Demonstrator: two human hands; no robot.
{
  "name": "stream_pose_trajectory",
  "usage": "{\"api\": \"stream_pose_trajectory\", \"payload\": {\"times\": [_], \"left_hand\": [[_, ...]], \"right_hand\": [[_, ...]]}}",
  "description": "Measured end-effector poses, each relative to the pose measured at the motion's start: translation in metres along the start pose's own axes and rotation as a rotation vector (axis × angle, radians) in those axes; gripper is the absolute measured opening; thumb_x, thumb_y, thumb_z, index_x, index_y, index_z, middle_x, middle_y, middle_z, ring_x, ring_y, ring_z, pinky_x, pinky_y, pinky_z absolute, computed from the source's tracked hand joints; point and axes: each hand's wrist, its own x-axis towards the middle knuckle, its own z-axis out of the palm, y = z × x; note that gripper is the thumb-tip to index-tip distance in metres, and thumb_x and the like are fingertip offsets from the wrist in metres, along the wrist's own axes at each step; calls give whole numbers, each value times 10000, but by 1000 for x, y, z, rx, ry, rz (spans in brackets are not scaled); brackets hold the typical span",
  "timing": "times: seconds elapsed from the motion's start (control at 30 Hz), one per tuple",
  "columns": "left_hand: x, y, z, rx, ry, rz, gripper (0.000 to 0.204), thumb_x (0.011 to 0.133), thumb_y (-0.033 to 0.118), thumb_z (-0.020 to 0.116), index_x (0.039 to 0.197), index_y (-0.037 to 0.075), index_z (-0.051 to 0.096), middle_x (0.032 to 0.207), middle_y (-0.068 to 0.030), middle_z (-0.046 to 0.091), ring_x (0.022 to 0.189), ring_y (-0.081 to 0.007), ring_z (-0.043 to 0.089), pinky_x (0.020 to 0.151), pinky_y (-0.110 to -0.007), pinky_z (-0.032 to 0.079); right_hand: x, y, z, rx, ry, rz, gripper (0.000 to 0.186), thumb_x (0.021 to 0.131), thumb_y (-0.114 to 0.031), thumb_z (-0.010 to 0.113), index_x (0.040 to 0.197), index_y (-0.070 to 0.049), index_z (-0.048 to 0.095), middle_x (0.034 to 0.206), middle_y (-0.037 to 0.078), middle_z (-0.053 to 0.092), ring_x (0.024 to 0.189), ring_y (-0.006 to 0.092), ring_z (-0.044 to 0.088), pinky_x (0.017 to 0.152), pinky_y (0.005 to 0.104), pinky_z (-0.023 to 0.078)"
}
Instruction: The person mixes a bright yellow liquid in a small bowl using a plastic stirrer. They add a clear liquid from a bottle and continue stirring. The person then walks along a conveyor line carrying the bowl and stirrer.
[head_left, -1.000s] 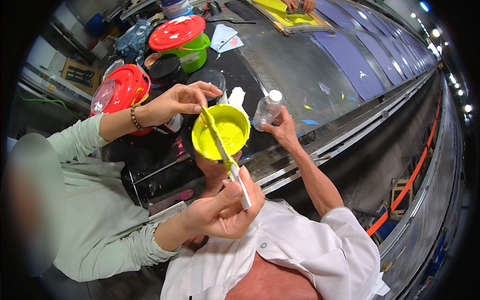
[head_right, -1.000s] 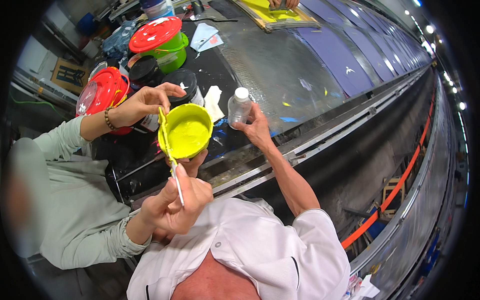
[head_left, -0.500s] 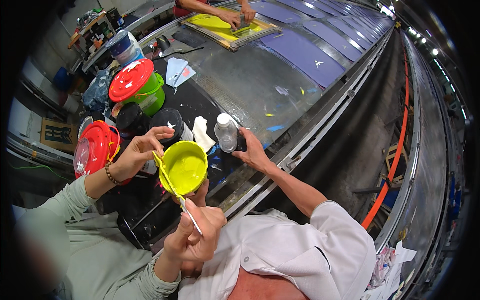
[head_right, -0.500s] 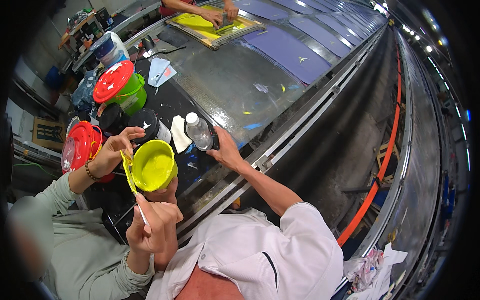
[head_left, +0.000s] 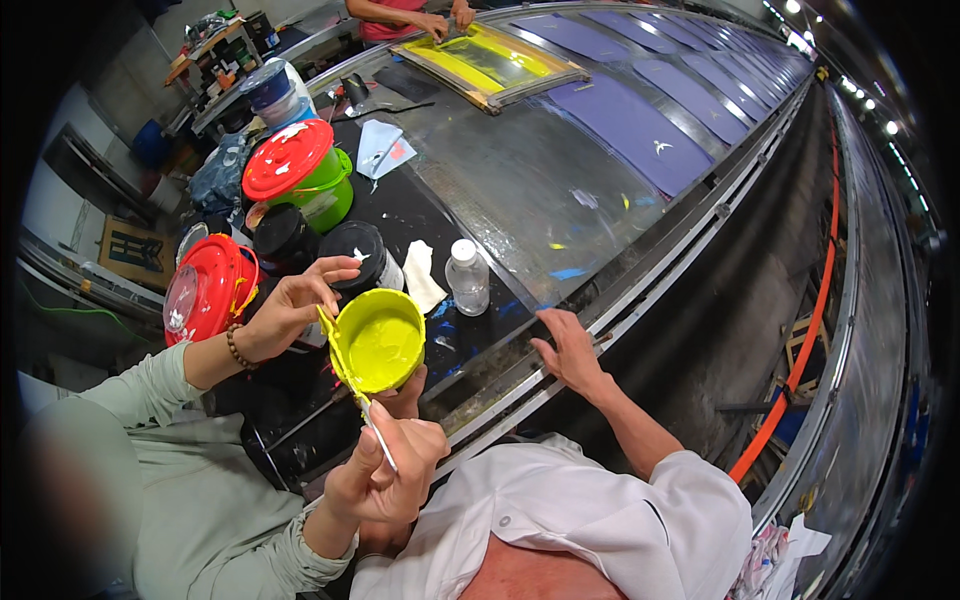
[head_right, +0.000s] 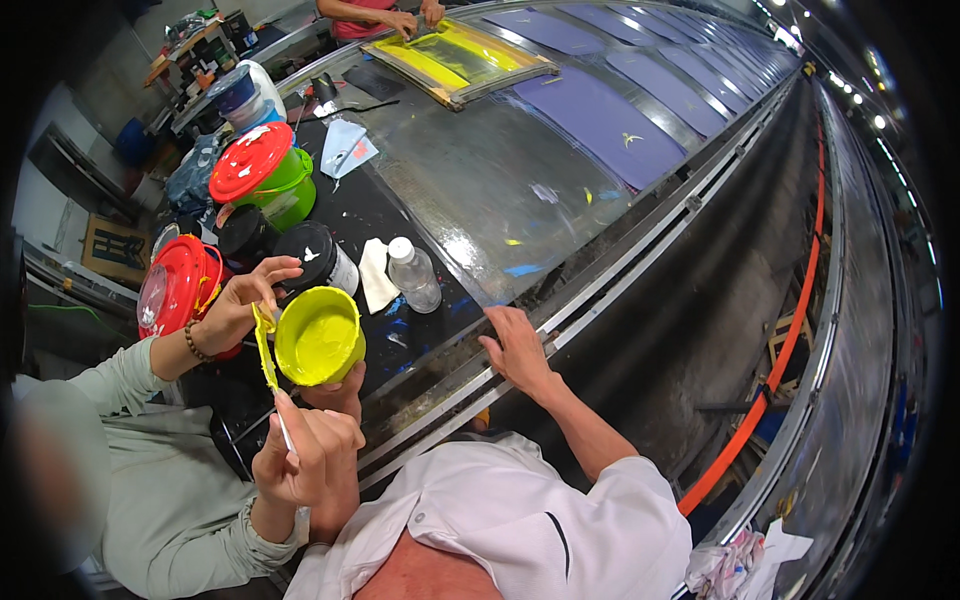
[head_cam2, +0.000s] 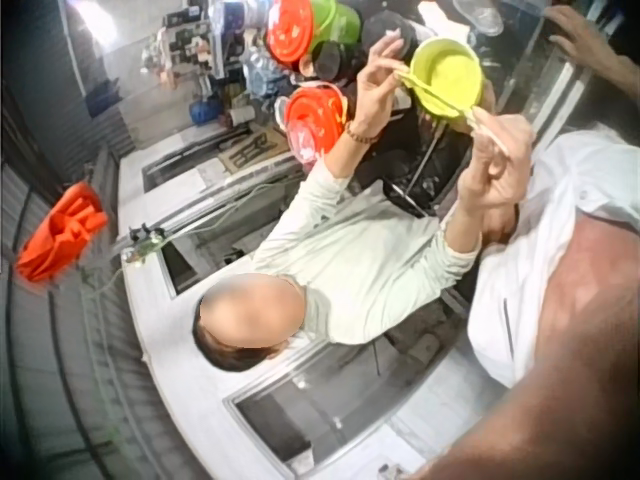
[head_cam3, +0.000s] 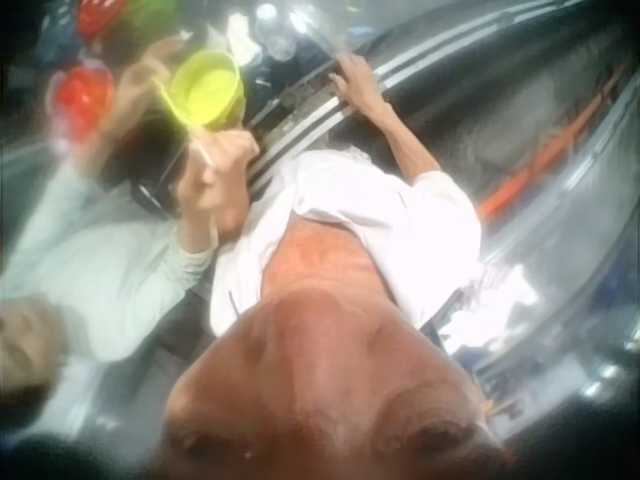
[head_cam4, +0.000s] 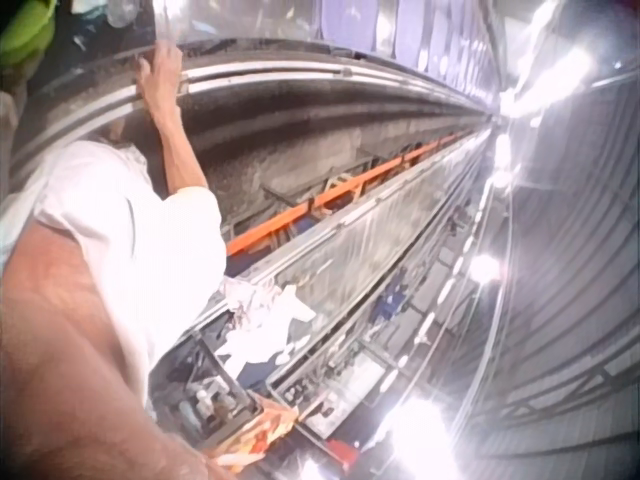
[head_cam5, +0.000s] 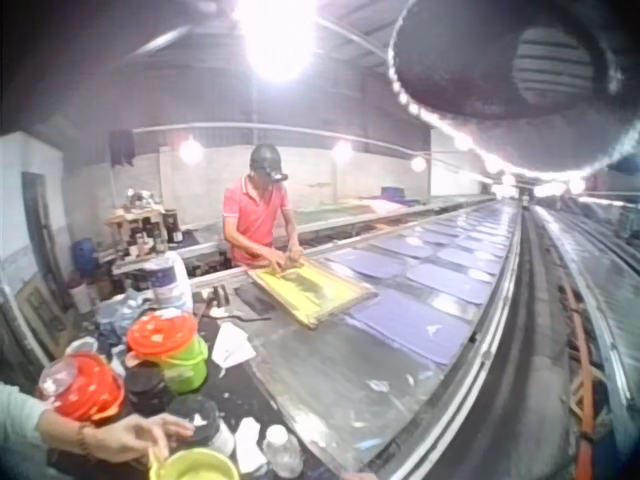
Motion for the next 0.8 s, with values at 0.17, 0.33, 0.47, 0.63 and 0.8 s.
{"api": "stream_pose_trajectory", "payload": {"times": [0.17,0.33,0.47,0.63,0.8], "left_hand": [[-3,16,5,36,49,-19,189,920,217,756,837,72,668,820,-12,710,681,-95,535,716,-206,432],[-5,12,1,-48,31,-12,171,918,175,744,827,57,659,843,-52,708,796,-103,619,747,-200,452],[0,0,-4,-29,55,23,142,925,166,732,867,47,679,864,-52,714,791,-96,604,752,-208,450],[-2,-2,-12,-71,103,10,108,942,130,704,870,57,667,895,-60,725,804,-97,609,794,-200,467],[-7,1,-14,-245,70,9,129,949,60,694,1056,20,753,871,58,653,785,-50,517,870,-221,453]], "right_hand": [[-23,9,18,47,56,25,422,844,-110,736,1214,38,599,1177,226,644,1122,402,591,971,451,480],[-26,15,34,-7,223,-3,389,846,-128,747,1178,34,626,1100,210,676,1040,387,631,904,430,513],[-25,16,39,-57,267,-9,355,852,-143,746,1157,7,643,1075,187,685,1012,369,642,869,426,523],[-28,21,38,-59,310,2,324,861,-159,740,1133,-2,661,1047,159,700,1002,348,651,851,422,532],[-28,22,37,-77,351,3,274,865,-158,735,1096,-24,675,1006,147,704,946,347,661,814,415,535]]}}
